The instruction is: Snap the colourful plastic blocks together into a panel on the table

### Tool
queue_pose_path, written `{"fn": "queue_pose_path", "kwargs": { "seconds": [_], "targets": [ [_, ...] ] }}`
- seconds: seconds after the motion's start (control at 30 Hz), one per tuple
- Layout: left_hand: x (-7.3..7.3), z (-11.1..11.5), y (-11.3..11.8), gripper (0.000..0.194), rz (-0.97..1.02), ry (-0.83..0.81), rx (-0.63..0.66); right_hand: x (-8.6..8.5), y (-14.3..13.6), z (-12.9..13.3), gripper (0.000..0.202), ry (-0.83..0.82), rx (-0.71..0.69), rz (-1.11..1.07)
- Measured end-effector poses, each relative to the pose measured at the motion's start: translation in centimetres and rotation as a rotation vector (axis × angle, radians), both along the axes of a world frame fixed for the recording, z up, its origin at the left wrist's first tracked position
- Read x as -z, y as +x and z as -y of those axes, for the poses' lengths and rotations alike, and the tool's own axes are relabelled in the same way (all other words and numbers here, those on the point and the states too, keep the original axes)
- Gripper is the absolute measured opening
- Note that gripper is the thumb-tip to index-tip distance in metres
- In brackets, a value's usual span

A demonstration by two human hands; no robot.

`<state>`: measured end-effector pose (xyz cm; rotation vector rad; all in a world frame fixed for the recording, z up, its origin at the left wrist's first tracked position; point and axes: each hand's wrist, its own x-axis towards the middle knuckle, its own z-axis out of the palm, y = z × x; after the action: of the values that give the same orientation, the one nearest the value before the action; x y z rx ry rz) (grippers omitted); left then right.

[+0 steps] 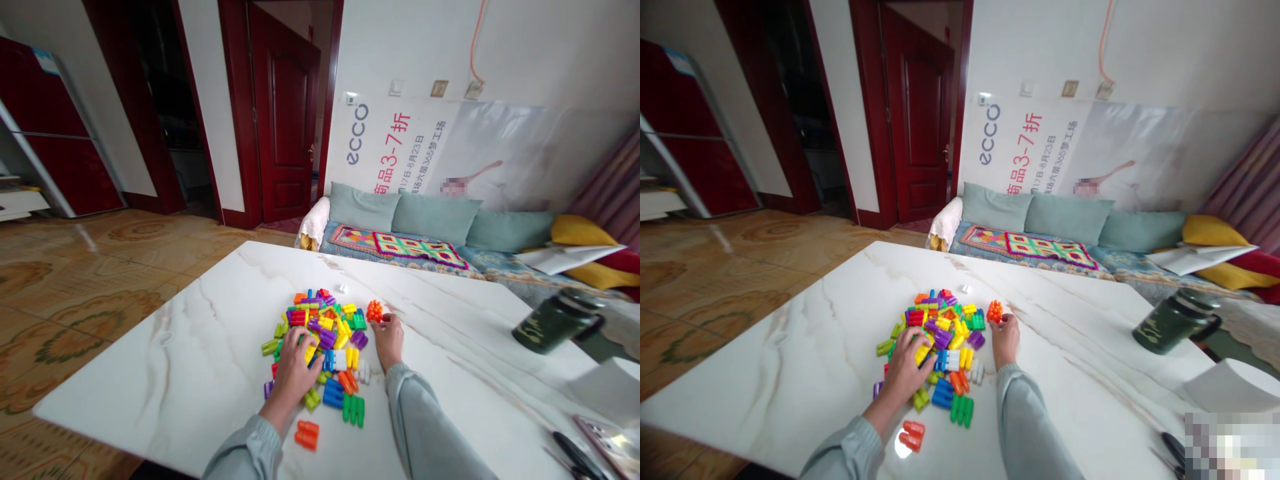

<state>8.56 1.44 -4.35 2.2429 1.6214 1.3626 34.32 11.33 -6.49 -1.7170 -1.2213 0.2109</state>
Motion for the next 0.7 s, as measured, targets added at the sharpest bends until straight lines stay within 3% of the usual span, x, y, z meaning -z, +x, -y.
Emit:
{"fn": "queue_pose_path", "kwargs": {
  "seconds": [0.3,0.53,0.7],
  "targets": [
    [0.1,0.0,-0.1,0.019,-0.013,-0.008,0.000,0.1,0.3,2.5,0.040,-0.015,0.007,-0.110],
    [0.2,-0.2,-0.2,0.020,-0.025,-0.003,-0.014,0.4,-1.6,8.0,0.029,-0.027,-0.248,-0.087],
    [0.1,-0.2,-0.2,0.020,-0.044,0.007,-0.015,0.2,-2.5,9.1,0.029,0.032,-0.296,-0.082]
  ]
}}
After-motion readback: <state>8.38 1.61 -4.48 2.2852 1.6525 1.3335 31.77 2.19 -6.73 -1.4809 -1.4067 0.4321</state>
